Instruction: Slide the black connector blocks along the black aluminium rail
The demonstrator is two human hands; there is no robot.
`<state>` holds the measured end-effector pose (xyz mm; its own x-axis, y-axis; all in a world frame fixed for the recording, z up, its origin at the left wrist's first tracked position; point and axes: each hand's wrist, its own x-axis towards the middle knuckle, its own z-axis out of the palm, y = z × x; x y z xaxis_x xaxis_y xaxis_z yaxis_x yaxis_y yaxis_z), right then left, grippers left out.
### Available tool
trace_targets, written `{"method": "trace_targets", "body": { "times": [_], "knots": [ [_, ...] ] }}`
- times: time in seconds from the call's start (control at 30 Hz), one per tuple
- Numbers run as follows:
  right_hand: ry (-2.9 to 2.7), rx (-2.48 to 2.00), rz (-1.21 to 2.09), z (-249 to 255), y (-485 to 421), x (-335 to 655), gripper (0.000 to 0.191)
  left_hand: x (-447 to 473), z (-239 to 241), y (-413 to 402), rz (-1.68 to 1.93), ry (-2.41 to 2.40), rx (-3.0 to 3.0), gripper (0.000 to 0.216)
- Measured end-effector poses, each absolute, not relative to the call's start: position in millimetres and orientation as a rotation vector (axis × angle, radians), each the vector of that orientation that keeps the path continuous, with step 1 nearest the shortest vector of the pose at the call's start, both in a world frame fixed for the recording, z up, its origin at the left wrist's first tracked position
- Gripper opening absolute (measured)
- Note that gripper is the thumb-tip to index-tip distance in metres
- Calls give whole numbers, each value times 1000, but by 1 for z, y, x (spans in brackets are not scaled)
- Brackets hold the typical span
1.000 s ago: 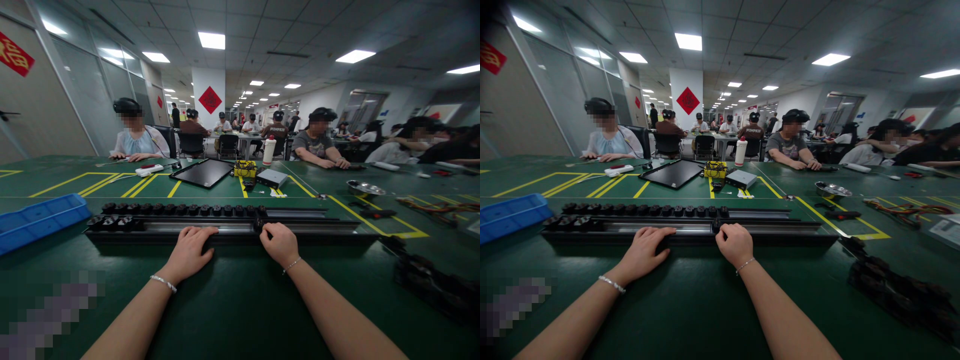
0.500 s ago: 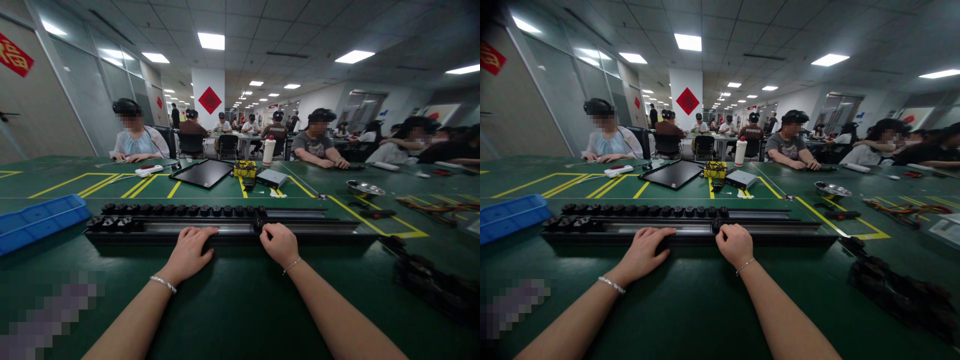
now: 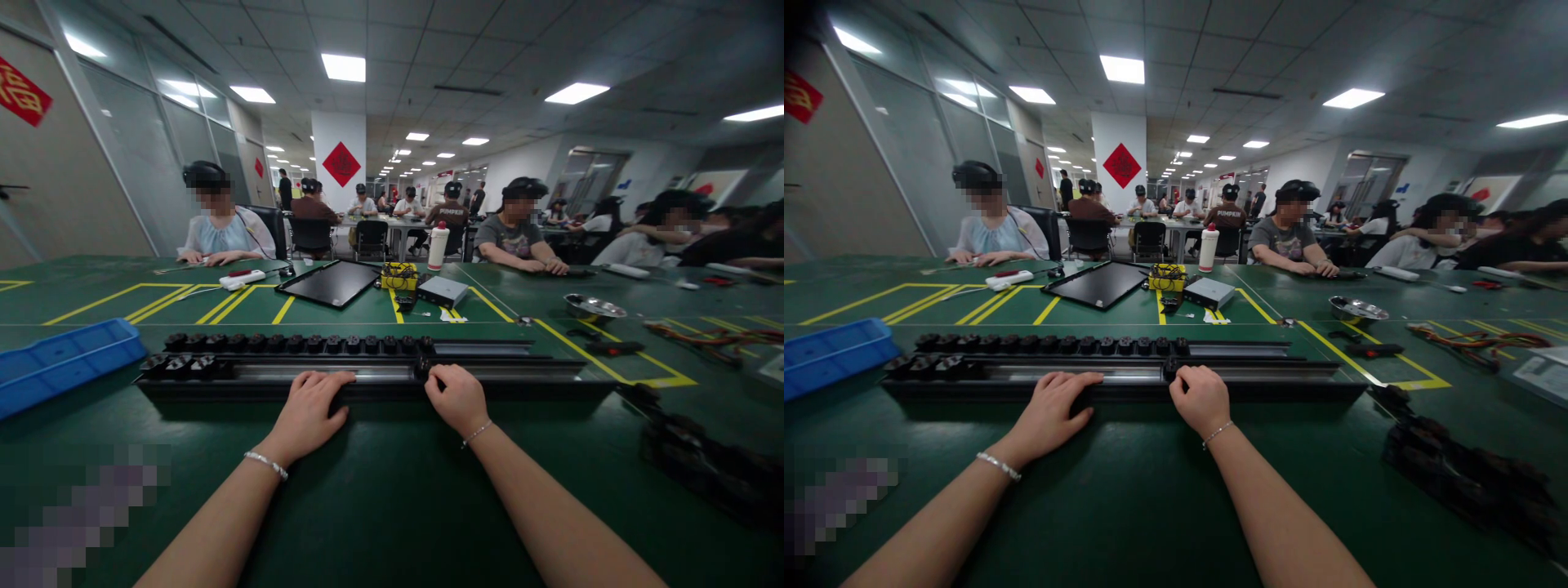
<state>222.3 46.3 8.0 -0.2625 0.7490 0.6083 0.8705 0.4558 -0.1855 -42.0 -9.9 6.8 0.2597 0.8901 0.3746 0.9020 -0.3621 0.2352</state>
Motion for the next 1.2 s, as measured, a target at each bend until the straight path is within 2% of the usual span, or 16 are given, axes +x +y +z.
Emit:
{"method": "trace_targets", "body": {
  "times": [0.23, 0.47, 0.8, 1.2],
  "knots": [
    [-2087, -1323, -252, 8, 48, 224, 21, -42, 6, -9, -712, -1745, -2473, 47],
    [-2185, -1243, -122, 6, 47, 236, 19, -42, 7, -9, -715, -1739, -2466, 46],
    [-2262, -1269, -248, -5, 32, 243, 38, -41, 8, -9, -713, -1736, -2474, 45],
    [-2287, -1337, -214, 5, 36, 240, 26, -41, 6, -9, -710, -1747, -2460, 47]
  ]
}}
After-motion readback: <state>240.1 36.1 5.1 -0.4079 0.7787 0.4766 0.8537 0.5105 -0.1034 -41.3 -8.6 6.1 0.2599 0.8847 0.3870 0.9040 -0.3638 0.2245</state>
